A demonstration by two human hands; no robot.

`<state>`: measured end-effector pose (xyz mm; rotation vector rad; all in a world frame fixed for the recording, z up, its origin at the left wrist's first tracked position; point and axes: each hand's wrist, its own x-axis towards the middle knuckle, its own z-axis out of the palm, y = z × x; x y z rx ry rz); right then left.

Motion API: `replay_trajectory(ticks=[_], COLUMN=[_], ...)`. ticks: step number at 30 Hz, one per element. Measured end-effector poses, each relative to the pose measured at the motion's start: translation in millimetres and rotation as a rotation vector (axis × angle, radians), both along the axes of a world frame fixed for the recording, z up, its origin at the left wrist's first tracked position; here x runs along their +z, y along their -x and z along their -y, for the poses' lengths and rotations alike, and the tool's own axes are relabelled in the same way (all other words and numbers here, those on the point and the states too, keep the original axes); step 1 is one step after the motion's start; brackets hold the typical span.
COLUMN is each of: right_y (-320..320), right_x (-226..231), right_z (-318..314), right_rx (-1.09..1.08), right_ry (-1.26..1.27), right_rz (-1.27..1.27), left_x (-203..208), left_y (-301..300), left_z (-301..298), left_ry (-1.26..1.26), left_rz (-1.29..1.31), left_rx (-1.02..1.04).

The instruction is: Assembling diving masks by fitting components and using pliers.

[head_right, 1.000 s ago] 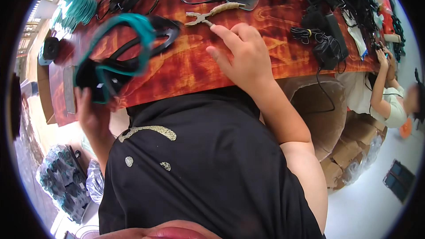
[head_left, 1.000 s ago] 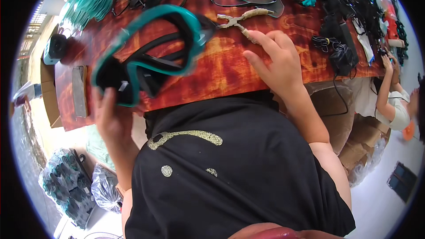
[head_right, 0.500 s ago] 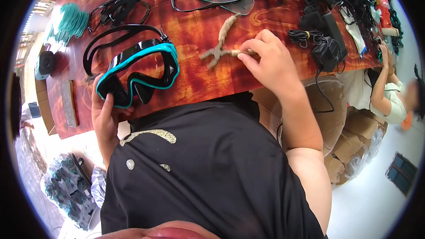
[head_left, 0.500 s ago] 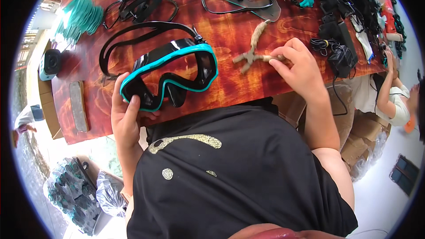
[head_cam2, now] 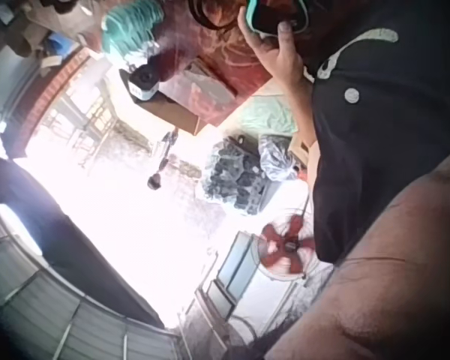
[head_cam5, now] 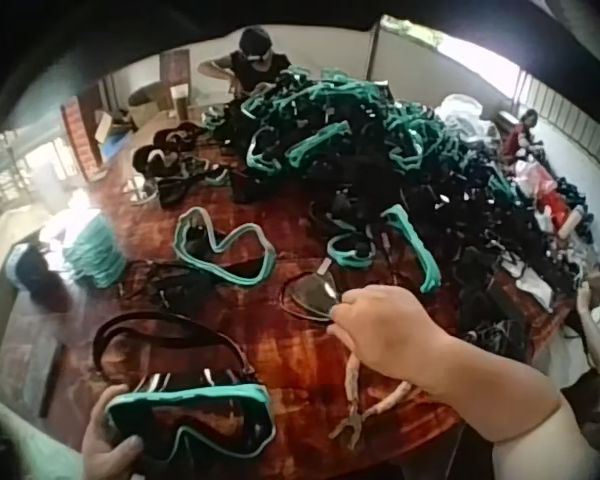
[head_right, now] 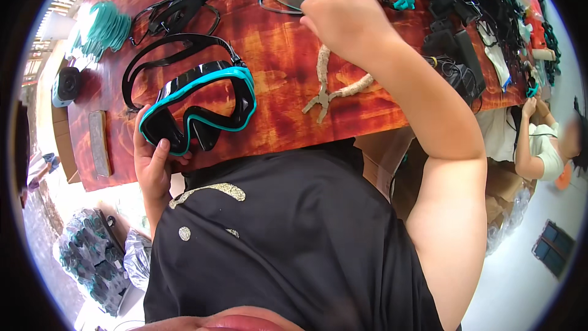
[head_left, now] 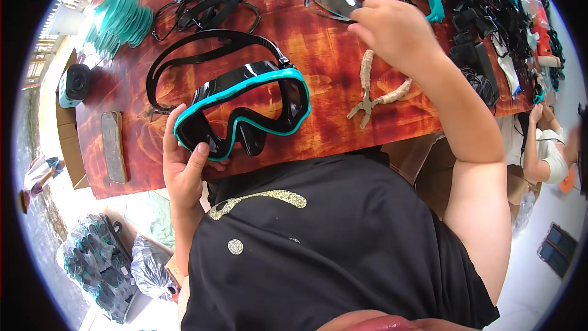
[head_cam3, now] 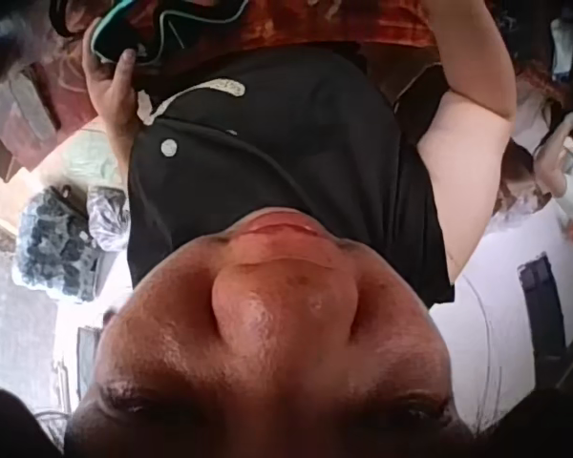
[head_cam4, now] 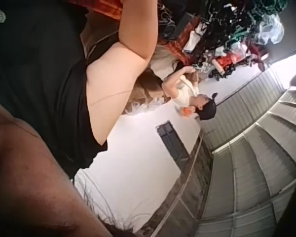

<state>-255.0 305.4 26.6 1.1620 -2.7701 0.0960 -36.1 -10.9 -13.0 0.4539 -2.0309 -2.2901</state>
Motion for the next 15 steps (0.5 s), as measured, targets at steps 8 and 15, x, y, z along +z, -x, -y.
replay_trajectory(ticks=[8,15], right_y=[41.0,35.7], right_x=[47.5,-50.9], right_z=[-1.3,-29.4], right_rx=[-0.294,-0.113], right_ry=[0.291,0.087], right_rz=[0.140,-0.134], left_x=[-1.4,-1.4], left_y=[2.3,4.8], left_z=[9.5,8.2], left_ry=[-0.027,-0.034], left_rz=[0.013,0.015], left_rx=[-0.078,-0.062])
